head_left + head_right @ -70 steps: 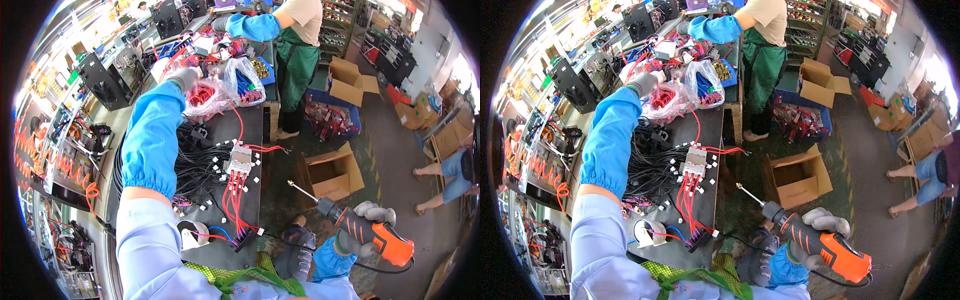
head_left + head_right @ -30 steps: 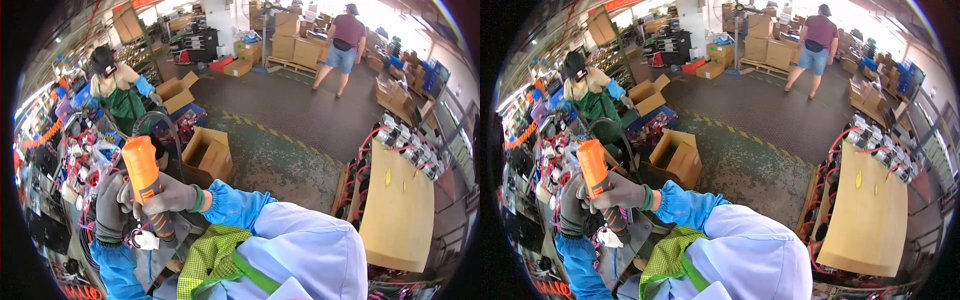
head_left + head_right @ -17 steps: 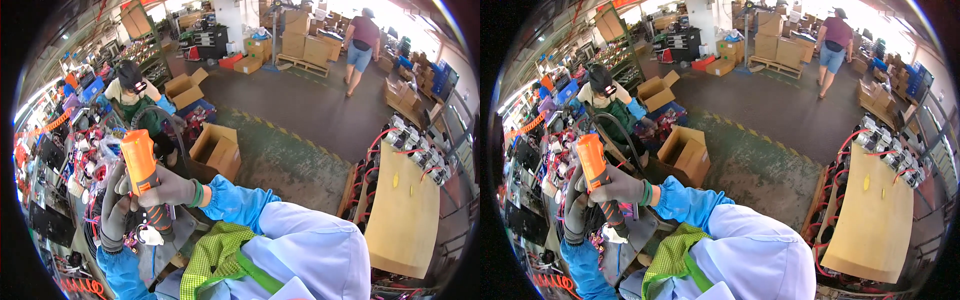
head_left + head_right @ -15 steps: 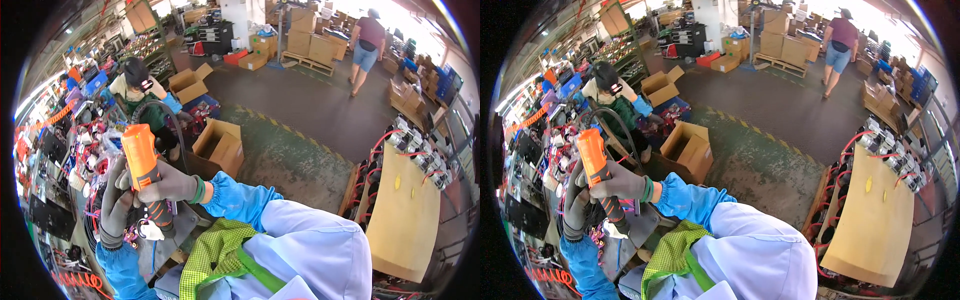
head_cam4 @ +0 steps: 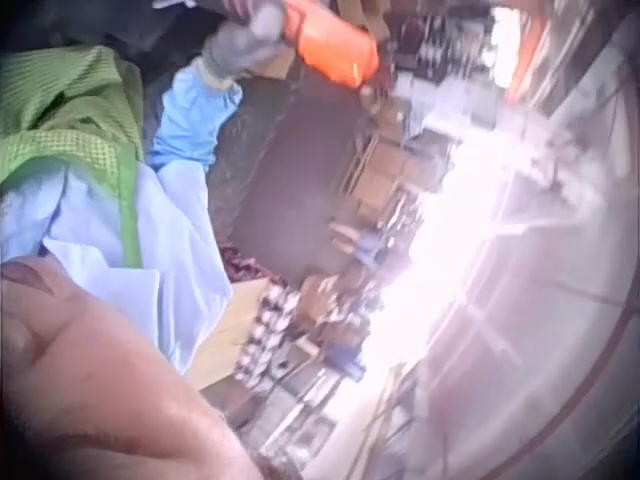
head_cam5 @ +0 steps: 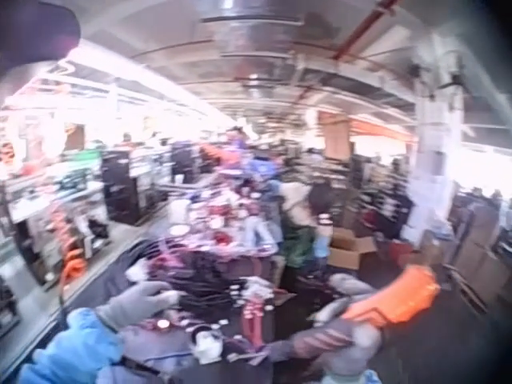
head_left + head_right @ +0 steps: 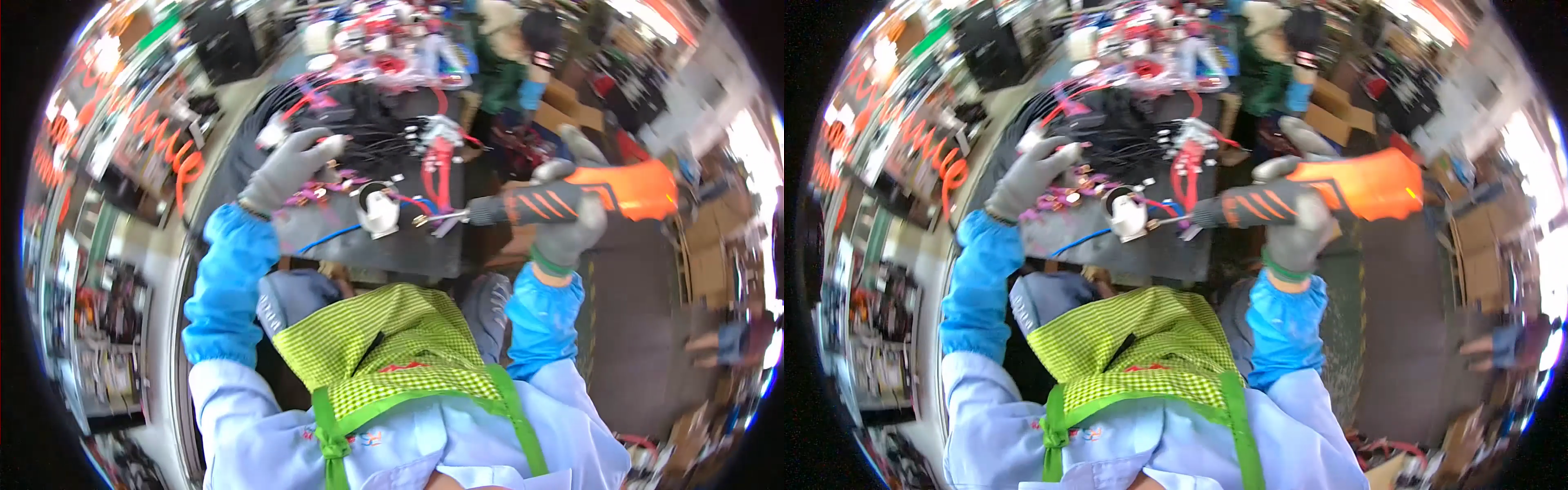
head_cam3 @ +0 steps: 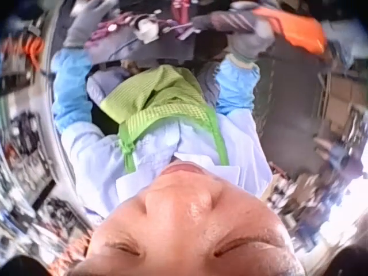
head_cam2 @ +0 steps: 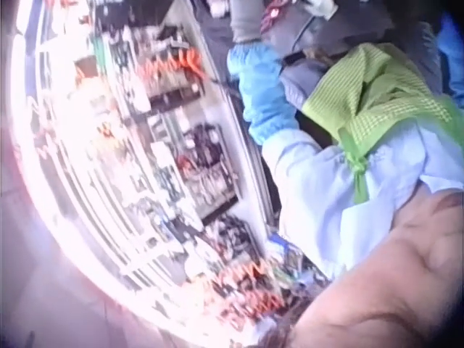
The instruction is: The person attaches wire harnesses to electronic components on a workbench using an electric screwdriver to secure screws.
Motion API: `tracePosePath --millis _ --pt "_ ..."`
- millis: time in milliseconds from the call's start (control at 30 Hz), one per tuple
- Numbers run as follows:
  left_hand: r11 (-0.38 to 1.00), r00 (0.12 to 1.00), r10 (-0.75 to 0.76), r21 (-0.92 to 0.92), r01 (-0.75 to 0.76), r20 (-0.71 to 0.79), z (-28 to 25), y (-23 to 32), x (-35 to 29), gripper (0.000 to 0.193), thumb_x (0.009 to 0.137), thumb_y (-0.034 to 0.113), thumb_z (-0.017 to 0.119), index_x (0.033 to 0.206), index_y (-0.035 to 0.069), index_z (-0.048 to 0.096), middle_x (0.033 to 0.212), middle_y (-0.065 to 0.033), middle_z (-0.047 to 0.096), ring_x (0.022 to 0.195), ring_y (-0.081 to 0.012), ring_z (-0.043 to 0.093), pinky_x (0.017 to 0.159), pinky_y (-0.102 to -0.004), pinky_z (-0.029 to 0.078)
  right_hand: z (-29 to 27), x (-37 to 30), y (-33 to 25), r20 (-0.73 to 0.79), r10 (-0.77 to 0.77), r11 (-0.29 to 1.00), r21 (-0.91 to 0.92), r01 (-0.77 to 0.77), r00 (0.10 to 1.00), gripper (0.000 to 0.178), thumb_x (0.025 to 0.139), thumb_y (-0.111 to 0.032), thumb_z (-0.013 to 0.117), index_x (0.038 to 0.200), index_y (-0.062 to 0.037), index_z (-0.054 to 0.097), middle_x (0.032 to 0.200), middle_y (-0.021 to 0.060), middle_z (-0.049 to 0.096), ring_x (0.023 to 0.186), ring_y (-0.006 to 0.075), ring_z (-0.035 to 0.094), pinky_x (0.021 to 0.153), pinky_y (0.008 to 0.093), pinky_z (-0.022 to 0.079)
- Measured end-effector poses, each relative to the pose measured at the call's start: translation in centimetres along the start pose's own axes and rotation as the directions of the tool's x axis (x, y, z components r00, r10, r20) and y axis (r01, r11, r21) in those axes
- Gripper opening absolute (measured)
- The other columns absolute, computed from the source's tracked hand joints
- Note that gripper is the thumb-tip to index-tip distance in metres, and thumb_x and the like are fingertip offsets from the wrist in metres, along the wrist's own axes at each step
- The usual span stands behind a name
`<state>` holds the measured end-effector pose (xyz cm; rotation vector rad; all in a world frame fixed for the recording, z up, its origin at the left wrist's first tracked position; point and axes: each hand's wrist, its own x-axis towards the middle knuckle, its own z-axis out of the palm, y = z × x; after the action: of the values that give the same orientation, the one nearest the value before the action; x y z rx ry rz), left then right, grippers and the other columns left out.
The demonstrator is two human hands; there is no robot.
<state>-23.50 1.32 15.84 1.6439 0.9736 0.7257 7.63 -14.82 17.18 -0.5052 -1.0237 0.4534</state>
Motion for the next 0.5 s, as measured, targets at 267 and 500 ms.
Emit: tracePosePath --millis 267,500 --pt "0.995 1.0 0.005 0.101 -0.008 0.028 1.9 -9.2 1.6 0.035 0.095 0.036 0.057 0.093 0.003 0.067 0.071 0.0015 0.06 0.063 -0.0074 0.055 0.057 -0.0262 0.045 3.0 -0.7 5.6 -0.012 -0.077 0.947 -0.314 0.069 0.997 0.056 0.077 -0.044 0.063 0.104 0.0041 0.061 0.09 0.0137 0.067 0.113 0.031 0.058 0.1 0.0474 0.042" --pt "0.975 0.981 -0.101 0.214 0.065 0.165 4.3 -10.4 4.2 0.036 0.092 0.031 0.059 0.11 0.002 0.068 0.078 -0.0019 0.065 0.071 -0.0097 0.059 0.063 -0.0274 0.049 3.6 -1.0 9.5 0.088 -0.106 0.922 -0.365 0.131 0.99 0.048 0.075 -0.041 0.064 0.097 0.0019 0.063 0.088 0.0132 0.066 0.119 0.0354 0.053 0.1 0.0481 0.042"
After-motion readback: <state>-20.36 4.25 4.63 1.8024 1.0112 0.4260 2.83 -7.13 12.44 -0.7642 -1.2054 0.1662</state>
